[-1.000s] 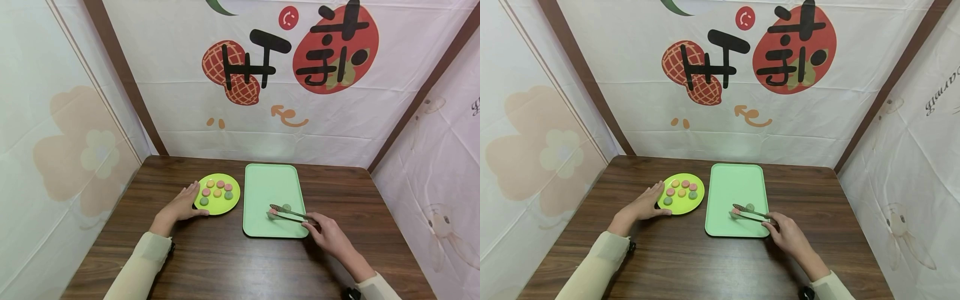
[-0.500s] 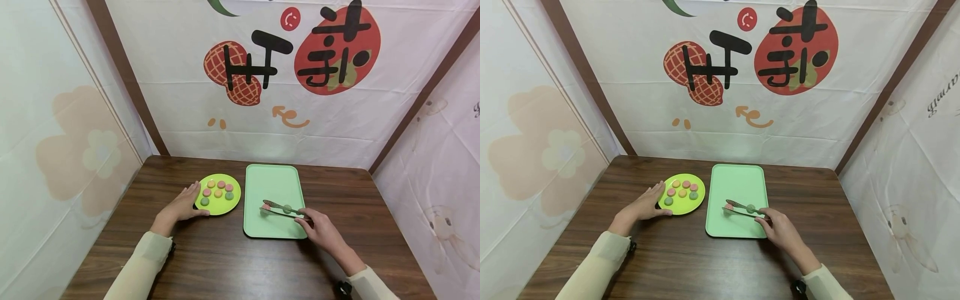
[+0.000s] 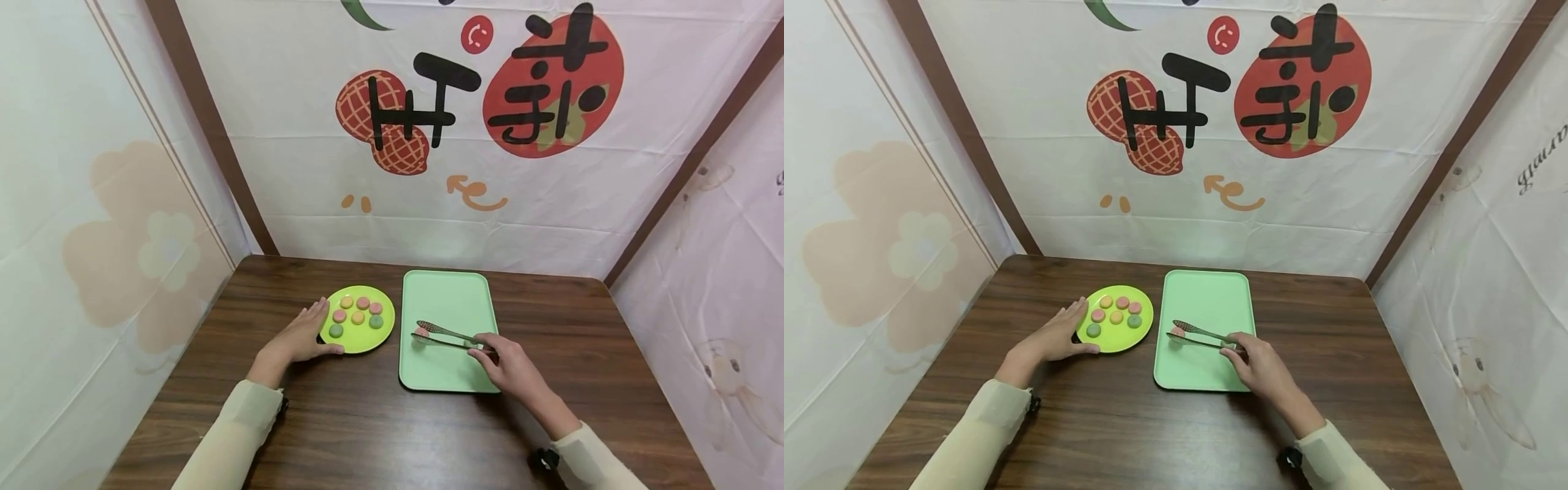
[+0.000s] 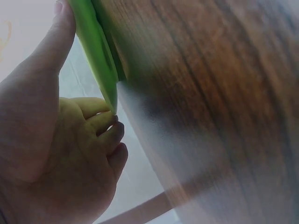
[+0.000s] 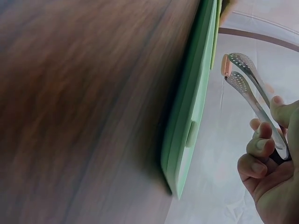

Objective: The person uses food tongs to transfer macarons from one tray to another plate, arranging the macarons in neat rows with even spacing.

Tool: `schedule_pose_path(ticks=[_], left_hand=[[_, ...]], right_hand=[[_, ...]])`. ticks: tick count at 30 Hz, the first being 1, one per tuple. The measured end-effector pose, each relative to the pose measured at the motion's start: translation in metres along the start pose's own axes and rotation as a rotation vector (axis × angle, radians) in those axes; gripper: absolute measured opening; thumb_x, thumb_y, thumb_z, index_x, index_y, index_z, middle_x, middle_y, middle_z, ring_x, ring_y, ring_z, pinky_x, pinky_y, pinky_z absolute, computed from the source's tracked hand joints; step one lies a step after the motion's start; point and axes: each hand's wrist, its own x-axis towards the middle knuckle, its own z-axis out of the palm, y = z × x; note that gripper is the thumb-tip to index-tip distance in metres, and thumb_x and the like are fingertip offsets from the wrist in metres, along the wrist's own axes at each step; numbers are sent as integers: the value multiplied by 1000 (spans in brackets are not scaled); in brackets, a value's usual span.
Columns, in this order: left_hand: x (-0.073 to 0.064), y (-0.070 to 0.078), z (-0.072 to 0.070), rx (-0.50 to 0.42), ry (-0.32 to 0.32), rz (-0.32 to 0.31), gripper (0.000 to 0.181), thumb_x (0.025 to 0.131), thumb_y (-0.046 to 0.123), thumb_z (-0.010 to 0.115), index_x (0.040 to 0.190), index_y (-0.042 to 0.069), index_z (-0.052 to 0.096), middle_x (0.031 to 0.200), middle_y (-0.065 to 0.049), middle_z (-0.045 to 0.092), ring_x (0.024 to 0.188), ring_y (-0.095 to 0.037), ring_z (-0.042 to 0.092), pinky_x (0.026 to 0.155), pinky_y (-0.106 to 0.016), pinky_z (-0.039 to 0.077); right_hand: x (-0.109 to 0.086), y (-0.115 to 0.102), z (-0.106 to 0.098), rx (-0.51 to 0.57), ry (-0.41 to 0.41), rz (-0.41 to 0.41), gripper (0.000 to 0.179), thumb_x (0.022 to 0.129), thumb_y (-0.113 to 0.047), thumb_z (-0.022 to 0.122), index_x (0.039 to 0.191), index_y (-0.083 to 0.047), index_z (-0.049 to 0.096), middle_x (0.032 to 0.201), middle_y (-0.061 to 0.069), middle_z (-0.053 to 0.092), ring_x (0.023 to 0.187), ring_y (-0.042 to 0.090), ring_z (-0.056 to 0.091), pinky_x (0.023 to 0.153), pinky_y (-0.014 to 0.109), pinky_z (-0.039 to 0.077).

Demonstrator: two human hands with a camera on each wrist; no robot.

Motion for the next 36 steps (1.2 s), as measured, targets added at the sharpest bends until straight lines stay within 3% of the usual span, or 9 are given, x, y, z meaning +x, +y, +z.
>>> schedule_pose_path(ticks=[9, 21, 27, 36], left_hand=[[2, -2, 2, 7, 3, -3, 125, 91, 67, 76, 169, -8, 11, 177, -28, 8, 165, -42, 10, 134, -56, 10], [-1, -1, 2, 5, 3, 3, 125, 92, 66, 77, 168, -8, 12, 177, -28, 8, 165, -43, 10, 134, -57, 11], [0, 0, 0, 9, 6, 6, 125, 92, 65, 77, 168, -10, 12, 176, -29, 8, 165, -43, 10, 134, -57, 11], [0, 0, 1, 12, 2, 5, 125, 91, 66, 77, 168, -9, 12, 176, -29, 8, 164, -43, 10, 134, -57, 11]], right_hand=[[14, -10, 11, 23, -15, -26, 28, 102, -18, 77, 123, 1, 74, 86, -2, 72, 70, -2, 61, 63, 25, 58], [28, -17, 25, 14, -41, -26, 29, 105, -23, 74, 126, -2, 74, 84, -11, 65, 67, -3, 56, 63, 26, 56], [37, -24, 31, 42, -60, -42, 31, 105, -21, 73, 127, 1, 73, 88, -4, 70, 71, -1, 62, 66, 28, 60], [48, -29, 42, 72, -57, -61, 29, 104, -19, 75, 124, 2, 72, 90, -5, 71, 77, 2, 67, 69, 28, 61]])
